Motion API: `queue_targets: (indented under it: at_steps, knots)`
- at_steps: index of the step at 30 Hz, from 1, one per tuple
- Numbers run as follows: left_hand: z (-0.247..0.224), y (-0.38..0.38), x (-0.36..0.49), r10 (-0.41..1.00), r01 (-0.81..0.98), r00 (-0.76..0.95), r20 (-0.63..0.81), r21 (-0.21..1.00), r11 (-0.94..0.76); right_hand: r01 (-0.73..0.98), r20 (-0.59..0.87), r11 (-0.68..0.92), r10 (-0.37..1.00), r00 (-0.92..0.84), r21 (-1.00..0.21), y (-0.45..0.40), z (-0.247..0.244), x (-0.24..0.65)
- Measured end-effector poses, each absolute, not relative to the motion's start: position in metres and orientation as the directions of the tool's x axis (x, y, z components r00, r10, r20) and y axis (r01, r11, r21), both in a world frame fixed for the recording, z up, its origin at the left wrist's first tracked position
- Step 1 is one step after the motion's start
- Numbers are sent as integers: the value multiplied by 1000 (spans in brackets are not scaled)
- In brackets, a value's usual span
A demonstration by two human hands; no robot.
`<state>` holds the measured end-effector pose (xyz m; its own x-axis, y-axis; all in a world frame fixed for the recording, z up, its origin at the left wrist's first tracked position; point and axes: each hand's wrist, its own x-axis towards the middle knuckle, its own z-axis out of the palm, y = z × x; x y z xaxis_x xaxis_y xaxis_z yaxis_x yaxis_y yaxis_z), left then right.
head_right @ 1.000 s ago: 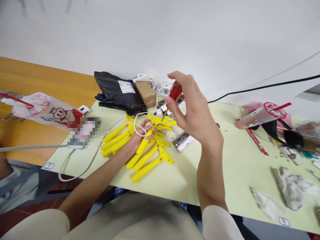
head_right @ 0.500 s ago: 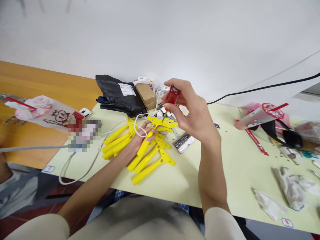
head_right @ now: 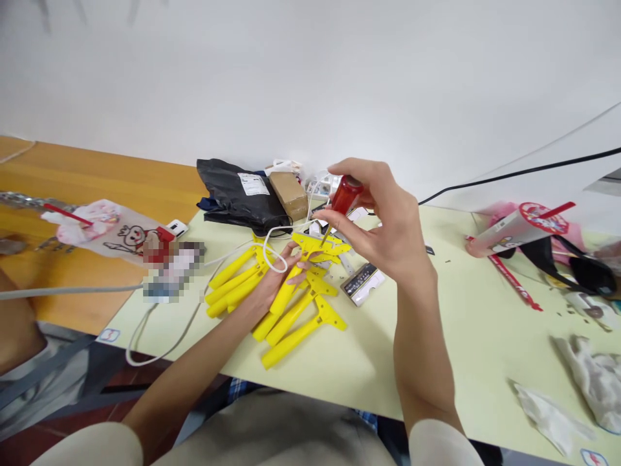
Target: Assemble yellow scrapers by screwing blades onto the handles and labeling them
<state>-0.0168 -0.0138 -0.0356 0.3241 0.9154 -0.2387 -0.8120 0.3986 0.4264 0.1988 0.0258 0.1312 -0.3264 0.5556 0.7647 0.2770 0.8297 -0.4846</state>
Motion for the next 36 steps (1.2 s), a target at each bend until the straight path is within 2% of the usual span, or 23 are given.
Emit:
queue_targets:
  at_steps: [2, 7, 9, 12, 14, 18, 22, 24, 28, 30, 34, 36]
  knots:
    - [-34, -14, -17, 914, -814, 324, -244, 420, 400, 301, 763, 827, 557, -329, -474, 23, 134, 199]
    - [-35, -13, -21, 907, -831, 334, -257, 374, 412, 235, 661, 785, 612, -434, -573, 17, 141, 201]
    - [-36, -12, -22, 907, -840, 340, -250, 354, 412, 222, 713, 813, 580, -393, -539, 19, 139, 201]
    - [-36, -12, -24, 910, -841, 344, -233, 355, 409, 290, 790, 843, 530, -307, -453, 23, 136, 201]
    - [-36, -12, -24, 913, -845, 336, -230, 355, 400, 321, 767, 823, 560, -313, -469, 23, 136, 199]
    - [-36, -11, -23, 912, -848, 329, -247, 349, 400, 248, 694, 802, 595, -404, -543, 21, 138, 198]
    - [-37, -10, -25, 917, -848, 329, -226, 358, 392, 319, 787, 836, 537, -304, -447, 24, 135, 200]
    - [-37, -11, -26, 922, -848, 324, -214, 366, 383, 366, 786, 824, 544, -294, -433, 25, 136, 200]
    - [-42, -10, -29, 926, -848, 310, -218, 377, 372, 257, 680, 802, 594, -429, -539, 18, 141, 200]
    - [-44, -9, -30, 928, -848, 302, -219, 383, 366, 237, 675, 795, 601, -427, -558, 15, 142, 200]
    - [-45, -9, -30, 927, -840, 304, -221, 396, 370, 384, 752, 792, 592, -290, -475, 14, 141, 198]
    - [-44, -10, -29, 926, -834, 296, -235, 410, 370, 378, 715, 787, 608, -345, -487, 15, 141, 199]
